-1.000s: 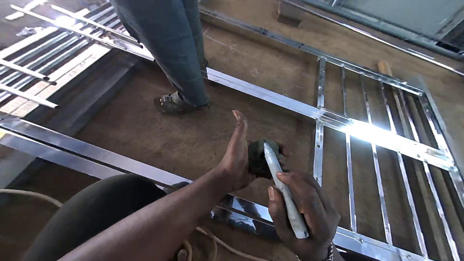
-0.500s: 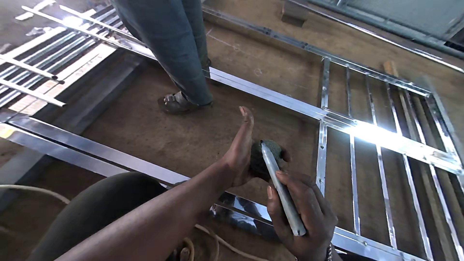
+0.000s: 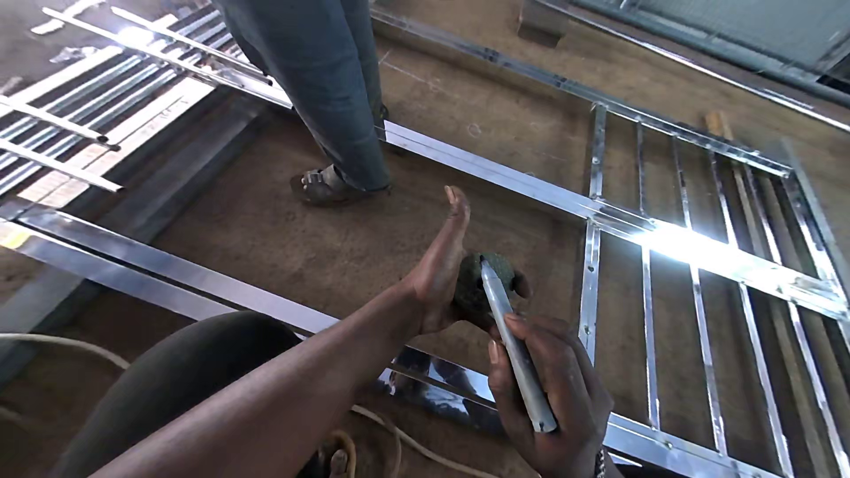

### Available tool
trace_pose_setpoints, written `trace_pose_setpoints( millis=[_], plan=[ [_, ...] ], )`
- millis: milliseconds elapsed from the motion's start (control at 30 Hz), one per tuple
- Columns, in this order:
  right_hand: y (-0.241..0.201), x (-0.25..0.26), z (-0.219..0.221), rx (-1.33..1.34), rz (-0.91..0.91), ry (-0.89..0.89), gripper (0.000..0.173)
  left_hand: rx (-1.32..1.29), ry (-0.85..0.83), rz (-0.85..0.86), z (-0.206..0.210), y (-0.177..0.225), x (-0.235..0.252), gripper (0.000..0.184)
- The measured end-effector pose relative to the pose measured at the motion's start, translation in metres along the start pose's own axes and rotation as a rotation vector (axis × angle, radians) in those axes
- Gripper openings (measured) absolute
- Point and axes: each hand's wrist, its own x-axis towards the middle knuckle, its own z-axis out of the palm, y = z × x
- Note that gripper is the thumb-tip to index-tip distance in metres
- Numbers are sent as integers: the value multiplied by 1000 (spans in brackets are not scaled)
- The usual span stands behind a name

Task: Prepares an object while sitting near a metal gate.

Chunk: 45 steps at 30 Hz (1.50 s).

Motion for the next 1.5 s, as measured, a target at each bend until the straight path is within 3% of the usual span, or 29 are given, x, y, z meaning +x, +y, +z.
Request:
trace_pose_setpoints(
  millis=[367,667,900,1100,1267,1500],
  plan=[
    [-1,0,-1,-9,-12,-6,29,-3,66,2,3,-2,-1,115],
    [0,-1,-2,-34,-3,-45,29,27,-6,10,4,-2,-1,117],
    [0,0,-2,-44,32,9,28,-8,58,2,6,0,-2,115],
    [0,-1,-1,-28,4,-63,30,0,52,2,4,-3,-2,115],
    [-2,2,-2,-47,27,17,30,-19,56,2,5,0,-4,115],
    [-6,0,-2,-49,-8,-46,30,24,34,29,5,-1,-6,115]
  ],
)
